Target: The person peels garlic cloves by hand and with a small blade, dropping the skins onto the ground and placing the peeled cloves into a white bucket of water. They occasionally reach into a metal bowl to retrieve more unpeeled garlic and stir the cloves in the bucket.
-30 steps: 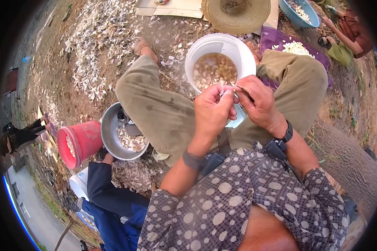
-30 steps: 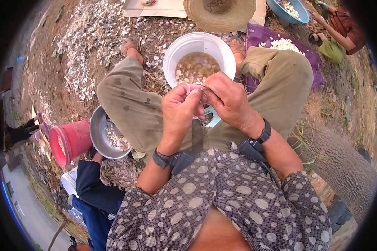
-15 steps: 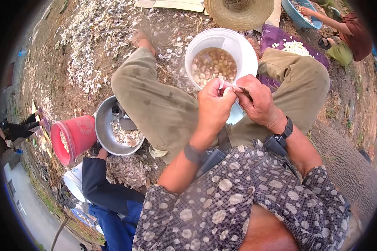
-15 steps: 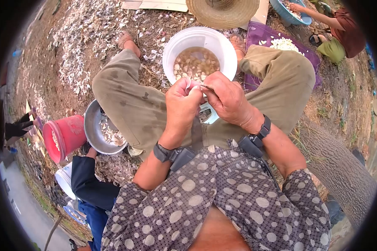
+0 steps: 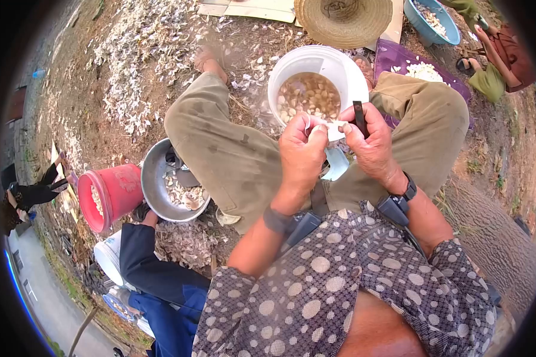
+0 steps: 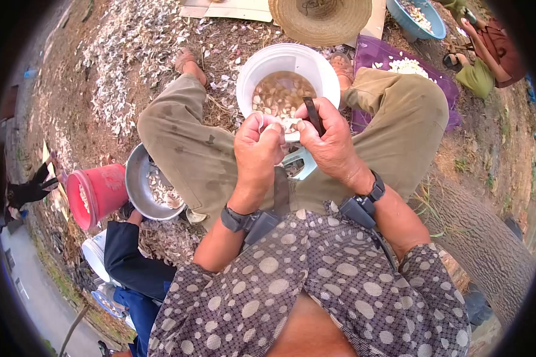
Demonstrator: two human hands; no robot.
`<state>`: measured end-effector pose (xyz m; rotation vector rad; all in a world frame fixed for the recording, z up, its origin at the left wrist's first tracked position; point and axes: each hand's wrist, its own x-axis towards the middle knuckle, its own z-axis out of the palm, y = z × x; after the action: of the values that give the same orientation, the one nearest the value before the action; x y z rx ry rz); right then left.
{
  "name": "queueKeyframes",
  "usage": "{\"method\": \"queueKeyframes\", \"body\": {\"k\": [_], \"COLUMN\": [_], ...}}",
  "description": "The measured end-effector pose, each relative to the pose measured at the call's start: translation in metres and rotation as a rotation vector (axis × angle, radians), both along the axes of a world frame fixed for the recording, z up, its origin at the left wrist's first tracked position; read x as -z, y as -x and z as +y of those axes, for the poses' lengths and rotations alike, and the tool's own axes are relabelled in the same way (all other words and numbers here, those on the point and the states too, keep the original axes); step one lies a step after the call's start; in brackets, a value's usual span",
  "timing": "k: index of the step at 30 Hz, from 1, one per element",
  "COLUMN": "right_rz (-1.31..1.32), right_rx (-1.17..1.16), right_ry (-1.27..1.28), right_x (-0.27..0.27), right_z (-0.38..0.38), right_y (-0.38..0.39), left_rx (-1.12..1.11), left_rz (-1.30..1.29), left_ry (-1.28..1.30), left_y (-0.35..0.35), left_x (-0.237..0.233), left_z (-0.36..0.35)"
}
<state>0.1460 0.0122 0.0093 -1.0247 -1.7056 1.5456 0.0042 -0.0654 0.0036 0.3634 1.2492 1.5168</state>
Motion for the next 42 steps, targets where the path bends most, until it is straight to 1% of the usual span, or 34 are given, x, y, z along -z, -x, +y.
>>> {"method": "queueKeyframes", "body": {"k": [3,5,6,9,12,14,15,17,18,21,23,24,27,30,33,36,39,41,42], "right_rz": [0.017,0.027,0.013,-0.025,-0.047,-0.04,-0.022,0.015,0.013,-0.012,-0.052,-0.068,-0.077,-0.006,0.079,0.148,0.182,0.218,0.263], "right_rx": [0.008,0.008,-0.006,-0.055,-0.1,-0.11,-0.121,-0.14,-0.137,-0.12,-0.097,-0.096,-0.105,-0.111,-0.091,-0.09,-0.078,-0.064,-0.014], "right_ry": [-0.017,-0.031,-0.081,-0.201,-0.252,-0.261,-0.198,-0.074,-0.08,-0.114,-0.152,-0.133,-0.056,0.061,0.202,0.35,0.446,0.487,0.481], "right_x": [0.0,0.0,-0.002,-0.006,-0.003,-0.002,-0.003,-0.009,-0.008,-0.007,-0.008,-0.01,-0.017,-0.017,-0.015,-0.02,-0.012,-0.009,-0.009], "right_z": [0.001,0.0,0.0,0.0,0.0,-0.001,-0.001,0.0,0.0,0.002,0.0,-0.001,-0.002,-0.004,-0.005,-0.002,0.001,0.004,0.008], "right_y": [0.0,0.0,0.001,0.002,-0.001,-0.001,-0.001,-0.003,-0.003,-0.002,-0.002,-0.003,-0.004,-0.003,-0.002,-0.005,-0.01,-0.014,-0.019], "left_rx": [-0.075,-0.048,-0.034,0.007,0.016,0.023,0.029,0.021,0.018,-0.01,-0.05,-0.071,-0.005,0.028,0.099,0.131,0.106,0.01,-0.038], "left_rz": [-0.057,-0.011,0.011,0.211,0.238,0.012,-0.101,-0.169,-0.205,-0.079,0.059,0.128,0.364,0.421,0.323,-0.032,-0.193,-0.145,-0.121], "left_ry": [0.001,0.014,0.022,0.007,0.009,-0.001,-0.005,-0.041,-0.06,-0.09,-0.104,-0.11,-0.161,-0.195,-0.234,-0.171,-0.166,-0.201,-0.218], "left_y": [0.002,0.001,-0.001,-0.004,-0.002,0.001,0.003,0.003,0.003,-0.002,-0.005,-0.005,-0.001,0.002,0.001,0.002,0.0,0.003,0.006], "left_x": [-0.008,-0.022,-0.027,-0.01,-0.005,-0.005,-0.005,-0.003,-0.002,0.002,0.0,0.0,0.009,0.011,0.007,0.007,0.001,0.0,0.0], "left_z": [0.0,0.003,0.004,0.002,0.001,-0.001,-0.001,-0.001,-0.001,0.0,0.001,0.001,0.001,0.001,0.0,-0.001,0.001,0.002,0.002]}}
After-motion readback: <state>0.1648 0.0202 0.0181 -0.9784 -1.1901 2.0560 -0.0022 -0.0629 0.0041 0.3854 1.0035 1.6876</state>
